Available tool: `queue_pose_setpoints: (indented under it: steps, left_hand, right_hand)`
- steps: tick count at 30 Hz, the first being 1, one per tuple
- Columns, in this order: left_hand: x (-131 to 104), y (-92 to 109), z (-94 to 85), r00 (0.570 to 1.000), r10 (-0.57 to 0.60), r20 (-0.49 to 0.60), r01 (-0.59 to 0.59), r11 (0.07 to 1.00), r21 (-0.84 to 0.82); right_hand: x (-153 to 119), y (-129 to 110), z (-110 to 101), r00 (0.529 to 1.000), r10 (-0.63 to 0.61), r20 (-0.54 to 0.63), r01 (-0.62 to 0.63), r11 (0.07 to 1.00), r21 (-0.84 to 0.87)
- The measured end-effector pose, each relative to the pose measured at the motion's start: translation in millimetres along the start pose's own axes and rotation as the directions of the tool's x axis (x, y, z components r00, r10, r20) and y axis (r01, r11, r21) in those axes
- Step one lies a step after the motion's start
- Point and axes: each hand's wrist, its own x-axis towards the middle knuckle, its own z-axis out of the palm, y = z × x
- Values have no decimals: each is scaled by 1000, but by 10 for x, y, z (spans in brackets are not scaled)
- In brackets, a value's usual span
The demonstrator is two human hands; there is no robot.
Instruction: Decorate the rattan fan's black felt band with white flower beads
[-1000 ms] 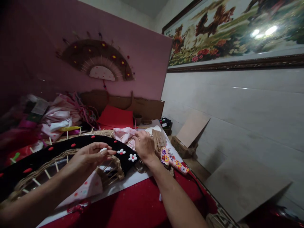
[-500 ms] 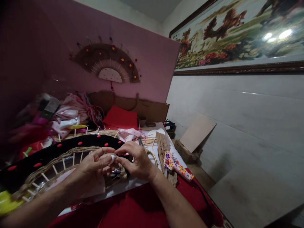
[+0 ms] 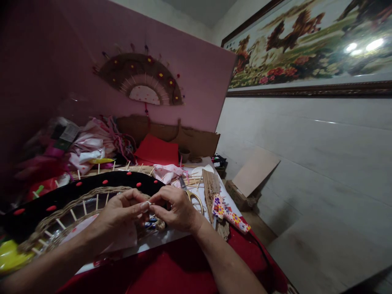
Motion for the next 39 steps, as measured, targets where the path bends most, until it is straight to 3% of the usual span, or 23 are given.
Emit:
queue_pose_setpoints:
  steps: [6, 10, 12, 16, 19, 22, 25, 28, 32, 36, 39]
  left_hand:
    - [-7, 7, 42, 999, 6, -31, -4, 998, 68]
    - [4, -49, 69, 997, 29, -72, -27, 999, 28]
    - [20, -37, 62, 992, 38, -121, -36, 999, 15]
    - [70, 99, 12, 960, 36, -279, -60, 995, -79]
    - [92, 164, 8, 980, 22, -198, -38, 997, -74]
    - [73, 134, 72, 996, -31, -84, 33, 999, 27]
    - [31, 87, 152, 994, -104, -41, 109, 987, 117]
    - [8, 85, 174, 992, -120, -30, 122, 988, 96]
    - [23, 108, 114, 994, -113, -8, 114, 993, 31]
    - [33, 103, 79, 993, -120, 6, 121, 993, -4]
    - [14, 109, 103, 993, -118, 14, 118, 993, -25]
  right_hand:
    - [1, -5, 80, 997, -25, -68, 19, 995, -95]
    - [-11, 13, 128, 997, -2, -77, -6, 995, -100]
    - [-23, 22, 107, 994, 56, -98, -59, 998, -24]
    - [-40, 33, -31, 951, 253, -177, -192, 933, 305]
    - [-34, 24, -113, 944, 295, -146, -215, 888, 407]
    - [-20, -5, -95, 963, 202, -178, -141, 943, 302]
    - [-18, -33, -22, 975, 80, -210, -48, 987, 153]
    - [-27, -30, 18, 976, 30, -216, -5, 993, 117]
    - [-33, 0, -16, 981, 53, -187, -16, 981, 193]
    - [-34, 1, -57, 957, 140, -255, -103, 983, 152]
    - [-36, -6, -55, 960, 123, -252, -95, 988, 118]
